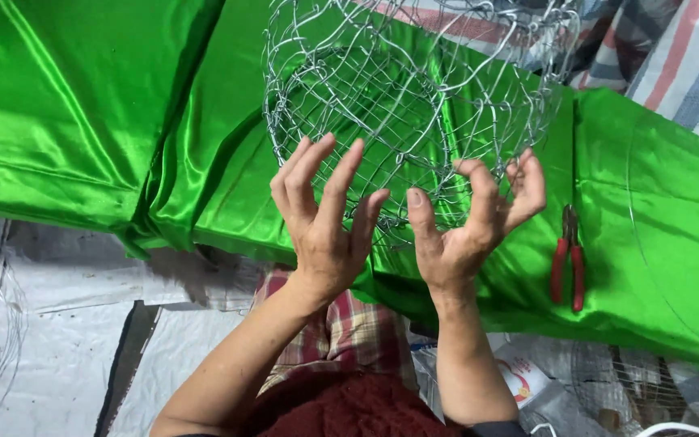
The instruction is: Inspecting and adjusting a wire mesh basket by rotating it and checking the wire connections with fingers.
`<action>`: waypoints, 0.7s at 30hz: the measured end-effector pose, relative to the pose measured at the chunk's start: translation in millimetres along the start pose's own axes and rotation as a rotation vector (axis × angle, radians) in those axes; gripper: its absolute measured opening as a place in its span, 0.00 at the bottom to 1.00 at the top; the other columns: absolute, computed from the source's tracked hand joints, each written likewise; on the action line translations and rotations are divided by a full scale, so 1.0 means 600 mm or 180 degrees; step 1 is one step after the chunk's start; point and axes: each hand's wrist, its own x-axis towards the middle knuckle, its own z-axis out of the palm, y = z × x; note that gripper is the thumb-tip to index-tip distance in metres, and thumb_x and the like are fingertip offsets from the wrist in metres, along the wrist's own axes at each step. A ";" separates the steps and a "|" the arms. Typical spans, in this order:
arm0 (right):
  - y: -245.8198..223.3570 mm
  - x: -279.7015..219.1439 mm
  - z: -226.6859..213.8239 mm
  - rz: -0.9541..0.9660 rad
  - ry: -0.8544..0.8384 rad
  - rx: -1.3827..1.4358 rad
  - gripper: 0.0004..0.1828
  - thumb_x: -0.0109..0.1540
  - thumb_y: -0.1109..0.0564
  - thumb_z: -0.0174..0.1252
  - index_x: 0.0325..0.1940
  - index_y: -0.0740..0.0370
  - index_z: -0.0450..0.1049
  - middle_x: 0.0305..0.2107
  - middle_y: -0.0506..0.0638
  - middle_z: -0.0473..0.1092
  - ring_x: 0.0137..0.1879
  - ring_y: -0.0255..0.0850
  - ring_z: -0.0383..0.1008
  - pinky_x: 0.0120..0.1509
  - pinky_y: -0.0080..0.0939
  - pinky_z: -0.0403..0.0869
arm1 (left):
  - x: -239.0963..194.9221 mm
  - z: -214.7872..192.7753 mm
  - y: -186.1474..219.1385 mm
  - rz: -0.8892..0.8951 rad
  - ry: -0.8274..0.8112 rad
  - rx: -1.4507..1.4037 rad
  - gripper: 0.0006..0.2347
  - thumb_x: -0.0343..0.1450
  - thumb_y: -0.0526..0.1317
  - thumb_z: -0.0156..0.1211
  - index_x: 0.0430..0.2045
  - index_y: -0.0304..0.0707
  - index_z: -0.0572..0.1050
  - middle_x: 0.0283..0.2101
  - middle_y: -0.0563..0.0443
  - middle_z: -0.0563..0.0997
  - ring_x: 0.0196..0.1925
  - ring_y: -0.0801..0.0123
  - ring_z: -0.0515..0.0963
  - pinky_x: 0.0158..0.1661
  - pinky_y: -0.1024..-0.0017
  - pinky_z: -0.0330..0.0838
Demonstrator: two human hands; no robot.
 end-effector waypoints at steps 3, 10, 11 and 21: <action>0.001 0.000 0.003 0.0021 -0.0014 0.0012 0.27 0.64 0.40 0.60 0.53 0.66 0.70 0.67 0.61 0.45 0.75 0.60 0.48 0.82 0.60 0.53 | 0.000 0.002 -0.002 -0.0077 0.0080 -0.0309 0.19 0.73 0.37 0.71 0.59 0.42 0.74 0.66 0.44 0.66 0.73 0.47 0.63 0.74 0.50 0.63; 0.013 0.001 -0.003 -0.0019 -0.0024 0.0043 0.27 0.63 0.39 0.61 0.51 0.65 0.70 0.67 0.61 0.45 0.73 0.60 0.49 0.79 0.60 0.55 | 0.006 0.004 -0.033 0.0168 0.0042 -0.0219 0.20 0.72 0.40 0.73 0.58 0.50 0.75 0.65 0.47 0.67 0.66 0.54 0.67 0.62 0.57 0.68; 0.016 -0.001 -0.006 -0.0022 -0.0101 0.0063 0.29 0.63 0.38 0.62 0.54 0.63 0.70 0.68 0.61 0.45 0.74 0.59 0.48 0.79 0.60 0.55 | 0.006 0.003 -0.041 0.0165 -0.0007 -0.0216 0.22 0.73 0.45 0.73 0.62 0.54 0.73 0.67 0.48 0.66 0.63 0.58 0.67 0.55 0.63 0.71; 0.255 -0.043 -0.044 0.1574 -0.0504 0.2349 0.41 0.66 0.20 0.46 0.76 0.38 0.50 0.63 0.60 0.53 0.59 0.52 0.60 0.49 0.51 0.70 | -0.004 0.017 -0.197 -0.1180 -0.0127 -0.0865 0.24 0.79 0.50 0.43 0.72 0.47 0.55 0.60 0.45 0.59 0.59 0.59 0.60 0.58 0.60 0.62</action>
